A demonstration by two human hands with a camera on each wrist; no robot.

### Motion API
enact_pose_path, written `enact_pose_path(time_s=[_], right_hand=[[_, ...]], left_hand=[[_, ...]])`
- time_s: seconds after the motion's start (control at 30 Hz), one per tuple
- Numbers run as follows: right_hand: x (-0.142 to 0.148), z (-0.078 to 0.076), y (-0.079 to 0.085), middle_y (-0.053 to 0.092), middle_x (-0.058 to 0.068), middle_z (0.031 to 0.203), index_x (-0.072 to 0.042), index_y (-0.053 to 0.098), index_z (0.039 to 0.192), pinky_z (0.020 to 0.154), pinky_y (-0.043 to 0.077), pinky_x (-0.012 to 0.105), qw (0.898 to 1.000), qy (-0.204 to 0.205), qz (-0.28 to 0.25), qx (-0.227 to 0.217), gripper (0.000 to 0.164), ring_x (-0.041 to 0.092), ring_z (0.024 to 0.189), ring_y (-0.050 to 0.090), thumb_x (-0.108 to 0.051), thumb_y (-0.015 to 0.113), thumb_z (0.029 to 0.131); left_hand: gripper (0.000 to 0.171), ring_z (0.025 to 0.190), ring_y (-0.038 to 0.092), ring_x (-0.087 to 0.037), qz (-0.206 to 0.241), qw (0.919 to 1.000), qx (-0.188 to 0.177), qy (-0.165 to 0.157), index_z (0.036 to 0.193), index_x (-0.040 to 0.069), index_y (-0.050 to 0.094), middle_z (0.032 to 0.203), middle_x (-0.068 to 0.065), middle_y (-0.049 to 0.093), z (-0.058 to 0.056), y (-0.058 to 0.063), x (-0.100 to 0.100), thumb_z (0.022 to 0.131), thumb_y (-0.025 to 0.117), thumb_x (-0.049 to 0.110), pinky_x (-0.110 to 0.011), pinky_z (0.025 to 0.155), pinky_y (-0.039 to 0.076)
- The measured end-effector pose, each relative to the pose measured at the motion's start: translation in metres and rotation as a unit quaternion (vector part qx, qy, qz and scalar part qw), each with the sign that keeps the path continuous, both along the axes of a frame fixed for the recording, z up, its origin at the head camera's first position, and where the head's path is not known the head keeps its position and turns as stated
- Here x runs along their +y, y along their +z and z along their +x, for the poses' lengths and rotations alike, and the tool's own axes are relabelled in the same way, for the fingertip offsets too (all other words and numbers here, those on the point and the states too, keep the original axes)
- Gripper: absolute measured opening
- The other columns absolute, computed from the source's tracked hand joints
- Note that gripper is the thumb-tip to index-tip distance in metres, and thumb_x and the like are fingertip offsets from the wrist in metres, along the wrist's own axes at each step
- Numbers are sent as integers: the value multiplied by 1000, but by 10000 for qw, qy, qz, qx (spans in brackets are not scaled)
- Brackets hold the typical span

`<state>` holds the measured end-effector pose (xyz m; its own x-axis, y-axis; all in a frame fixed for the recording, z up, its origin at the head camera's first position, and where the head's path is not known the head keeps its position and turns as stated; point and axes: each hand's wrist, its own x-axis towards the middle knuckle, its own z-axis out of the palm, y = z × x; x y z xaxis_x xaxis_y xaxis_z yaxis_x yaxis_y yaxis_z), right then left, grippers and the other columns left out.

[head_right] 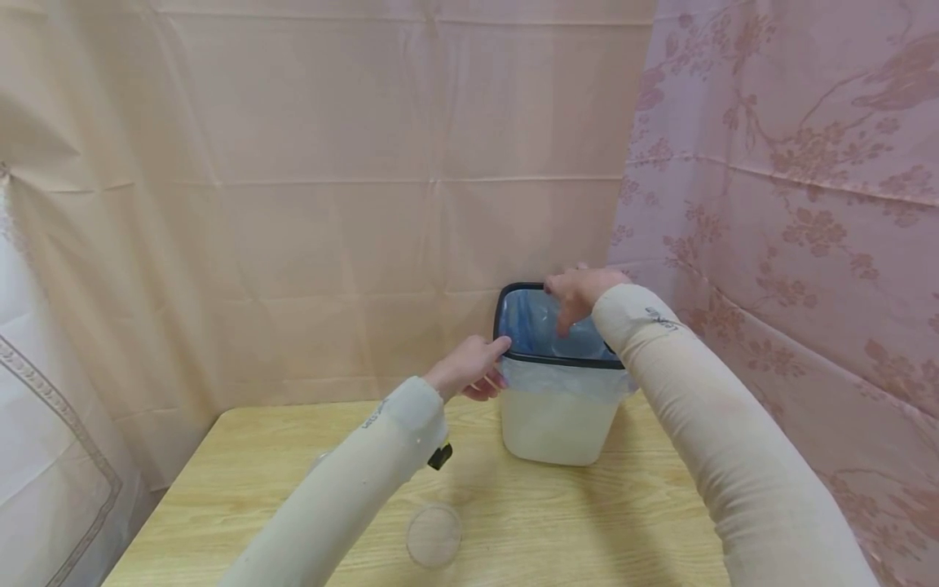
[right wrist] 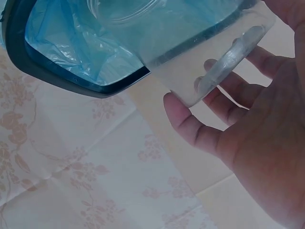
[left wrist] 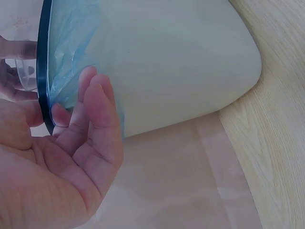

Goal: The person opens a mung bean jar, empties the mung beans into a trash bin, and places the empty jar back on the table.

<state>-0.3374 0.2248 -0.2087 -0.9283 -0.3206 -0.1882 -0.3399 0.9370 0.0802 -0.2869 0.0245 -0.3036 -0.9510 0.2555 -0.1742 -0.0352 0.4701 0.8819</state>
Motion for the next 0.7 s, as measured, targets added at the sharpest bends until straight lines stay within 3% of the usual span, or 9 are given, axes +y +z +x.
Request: enact_pose_path(time_s=[0.2, 0.43, 0.7], right_hand=[[0, -3, -2, 47, 26, 144, -4, 48, 145, 101, 40, 68, 10000, 63, -22, -9, 79, 45, 130, 39, -30, 85, 81], [0, -3, -1, 45, 27, 147, -3, 47, 146, 102, 38, 68, 9999, 113, -35, -16, 79, 48, 132, 37, -30, 84, 82], [3, -3, 2, 41, 24, 140, -7, 45, 146, 99, 42, 66, 9993, 213, -292, -9, 78, 45, 127, 37, -24, 86, 82]], left_hand=[[42, 56, 60, -22, 26, 10000, 1, -12, 108, 3, 61, 81, -13, 72, -1, -1, 0, 108, 45, 42, -33, 59, 58], [44, 56, 60, -22, -14, 10000, 36, -38, 89, 5, 56, 80, -12, 72, -1, -1, 0, 108, 44, 43, -32, 58, 58], [44, 55, 60, -21, -21, 10000, 36, -32, 82, 7, 51, 80, -13, 72, -1, 0, 0, 108, 44, 42, -34, 58, 58]])
